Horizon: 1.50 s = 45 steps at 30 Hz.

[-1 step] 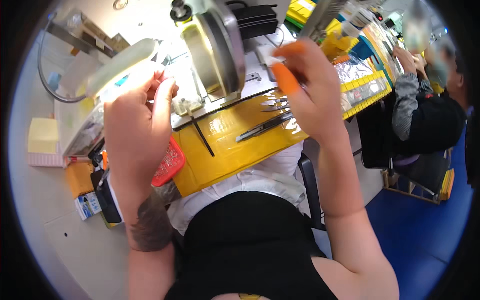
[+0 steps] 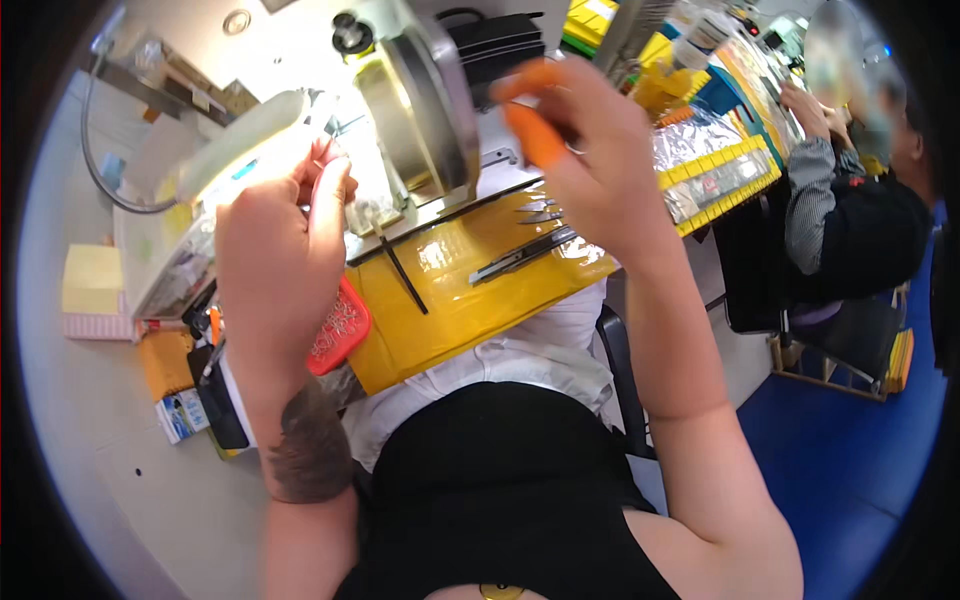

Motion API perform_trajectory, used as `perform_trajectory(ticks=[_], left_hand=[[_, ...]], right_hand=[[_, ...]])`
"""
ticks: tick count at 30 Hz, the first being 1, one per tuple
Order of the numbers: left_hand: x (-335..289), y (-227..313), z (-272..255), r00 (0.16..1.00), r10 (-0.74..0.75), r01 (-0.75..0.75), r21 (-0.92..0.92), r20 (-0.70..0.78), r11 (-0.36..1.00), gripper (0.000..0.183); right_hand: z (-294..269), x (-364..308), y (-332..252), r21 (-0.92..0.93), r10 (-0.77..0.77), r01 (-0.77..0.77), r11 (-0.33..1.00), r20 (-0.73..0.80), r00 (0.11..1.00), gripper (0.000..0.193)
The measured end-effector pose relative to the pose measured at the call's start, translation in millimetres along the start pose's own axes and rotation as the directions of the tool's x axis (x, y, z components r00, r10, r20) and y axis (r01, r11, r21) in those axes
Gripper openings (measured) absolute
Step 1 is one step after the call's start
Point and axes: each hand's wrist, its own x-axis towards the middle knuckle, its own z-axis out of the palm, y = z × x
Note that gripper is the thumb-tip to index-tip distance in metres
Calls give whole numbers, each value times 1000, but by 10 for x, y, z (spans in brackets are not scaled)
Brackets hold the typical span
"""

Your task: The recorder is polishing small metal jewelry pieces using a rotating polishing wheel and hand tools.

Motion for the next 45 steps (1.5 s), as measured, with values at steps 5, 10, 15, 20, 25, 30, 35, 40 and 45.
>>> perform_trajectory(ticks=[5,10,15,20,25,30,35,40,45], left_hand=[[100,126,127,983,-142,130,105,117,986,28],[148,-49,323,979,-198,193,71,57,979,32],[125,-154,449,996,-49,55,75,-78,996,35],[162,-260,482,996,62,-53,132,-62,990,35],[83,-18,432,990,-111,118,81,-89,990,29],[-212,284,-31,977,-210,195,227,42,954,24],[-706,490,108,979,137,-141,15,152,990,26],[-511,925,712,845,528,-493,-260,84,831,60],[31,1069,1282,722,689,-676,-150,58,721,74]], right_hand=[[13,516,118,261,125,-240,935,392,912,10],[100,528,224,31,87,-114,993,455,886,18],[125,541,167,53,71,-112,992,494,867,24],[182,552,267,95,7,-61,994,489,872,23],[149,570,255,12,-52,53,999,505,861,19],[-250,269,88,-115,26,12,993,318,948,13],[-933,-418,-229,81,118,-133,988,164,979,10],[-1067,-731,-146,630,-109,125,767,-64,992,10],[-1230,-923,-255,884,107,62,464,-126,986,25]])
